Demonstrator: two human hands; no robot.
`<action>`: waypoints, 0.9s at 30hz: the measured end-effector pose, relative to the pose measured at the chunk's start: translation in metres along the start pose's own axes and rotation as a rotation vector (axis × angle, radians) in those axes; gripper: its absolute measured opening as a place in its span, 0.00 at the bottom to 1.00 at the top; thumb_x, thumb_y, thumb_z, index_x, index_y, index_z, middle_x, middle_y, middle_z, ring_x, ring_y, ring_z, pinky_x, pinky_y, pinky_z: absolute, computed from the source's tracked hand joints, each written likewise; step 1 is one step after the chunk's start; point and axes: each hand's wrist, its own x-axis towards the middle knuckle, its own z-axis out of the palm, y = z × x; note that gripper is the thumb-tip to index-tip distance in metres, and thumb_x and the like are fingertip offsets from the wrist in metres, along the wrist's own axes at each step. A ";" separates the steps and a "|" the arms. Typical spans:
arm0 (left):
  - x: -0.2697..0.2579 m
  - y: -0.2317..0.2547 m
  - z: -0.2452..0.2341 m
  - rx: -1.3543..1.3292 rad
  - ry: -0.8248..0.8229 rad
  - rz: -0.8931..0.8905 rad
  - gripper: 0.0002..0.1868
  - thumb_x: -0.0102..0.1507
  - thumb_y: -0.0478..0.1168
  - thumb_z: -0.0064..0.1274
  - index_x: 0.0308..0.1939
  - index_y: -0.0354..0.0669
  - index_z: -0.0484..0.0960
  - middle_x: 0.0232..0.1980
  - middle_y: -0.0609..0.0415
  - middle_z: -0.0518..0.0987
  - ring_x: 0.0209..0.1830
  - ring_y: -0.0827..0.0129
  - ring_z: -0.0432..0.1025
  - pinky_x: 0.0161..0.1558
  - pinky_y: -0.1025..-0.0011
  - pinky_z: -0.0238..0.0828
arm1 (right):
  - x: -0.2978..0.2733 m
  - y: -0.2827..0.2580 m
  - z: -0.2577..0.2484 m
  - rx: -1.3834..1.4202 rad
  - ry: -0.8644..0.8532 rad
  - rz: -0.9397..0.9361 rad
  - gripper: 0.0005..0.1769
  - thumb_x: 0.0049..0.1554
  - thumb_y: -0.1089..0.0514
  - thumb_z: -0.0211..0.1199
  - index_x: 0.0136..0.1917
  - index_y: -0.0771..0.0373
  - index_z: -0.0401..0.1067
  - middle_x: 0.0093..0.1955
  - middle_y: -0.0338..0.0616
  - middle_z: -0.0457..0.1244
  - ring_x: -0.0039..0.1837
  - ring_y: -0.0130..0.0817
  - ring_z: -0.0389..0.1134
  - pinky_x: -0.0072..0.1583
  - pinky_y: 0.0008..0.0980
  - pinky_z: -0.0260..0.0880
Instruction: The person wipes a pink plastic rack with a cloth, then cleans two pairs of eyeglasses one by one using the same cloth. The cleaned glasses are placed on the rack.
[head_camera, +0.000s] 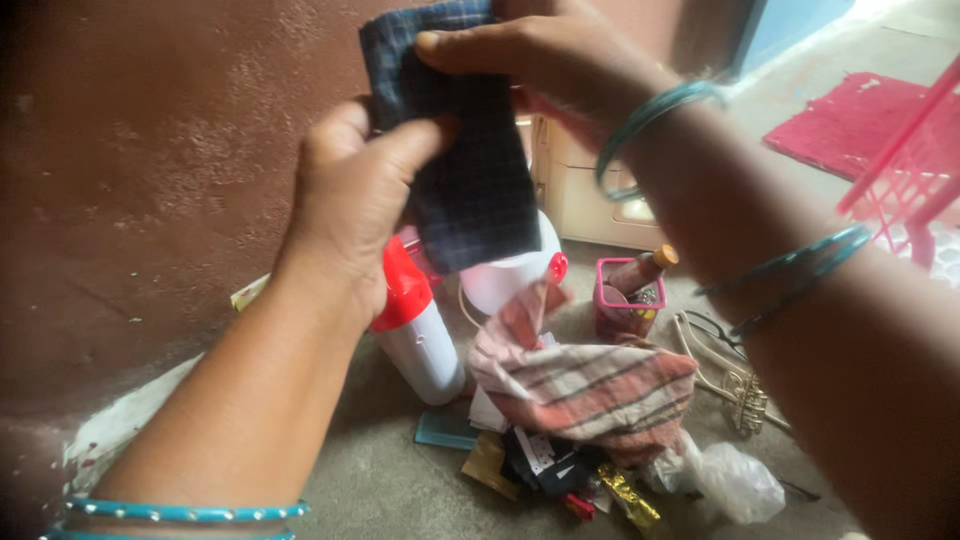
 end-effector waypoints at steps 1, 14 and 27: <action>-0.002 0.004 -0.001 -0.082 0.001 -0.034 0.12 0.57 0.37 0.56 0.44 0.37 0.81 0.38 0.52 0.85 0.36 0.67 0.81 0.41 0.66 0.82 | 0.004 0.003 0.006 0.072 0.012 0.005 0.18 0.57 0.51 0.70 0.55 0.63 0.75 0.47 0.38 0.71 0.49 0.27 0.75 0.51 0.28 0.79; -0.009 0.018 -0.053 -0.204 0.129 0.016 0.14 0.61 0.32 0.49 0.50 0.39 0.74 0.43 0.53 0.74 0.43 0.61 0.70 0.50 0.56 0.75 | 0.063 0.007 0.121 0.016 0.248 -0.547 0.16 0.60 0.65 0.58 0.61 0.63 0.76 0.60 0.42 0.71 0.62 0.29 0.72 0.66 0.30 0.74; -0.021 0.033 -0.080 -0.530 0.117 0.010 0.24 0.69 0.50 0.35 0.60 0.40 0.75 0.61 0.48 0.78 0.62 0.63 0.74 0.64 0.60 0.71 | 0.042 -0.005 0.183 -0.453 0.168 -0.606 0.30 0.72 0.37 0.37 0.75 0.50 0.68 0.75 0.44 0.64 0.82 0.47 0.57 0.79 0.47 0.55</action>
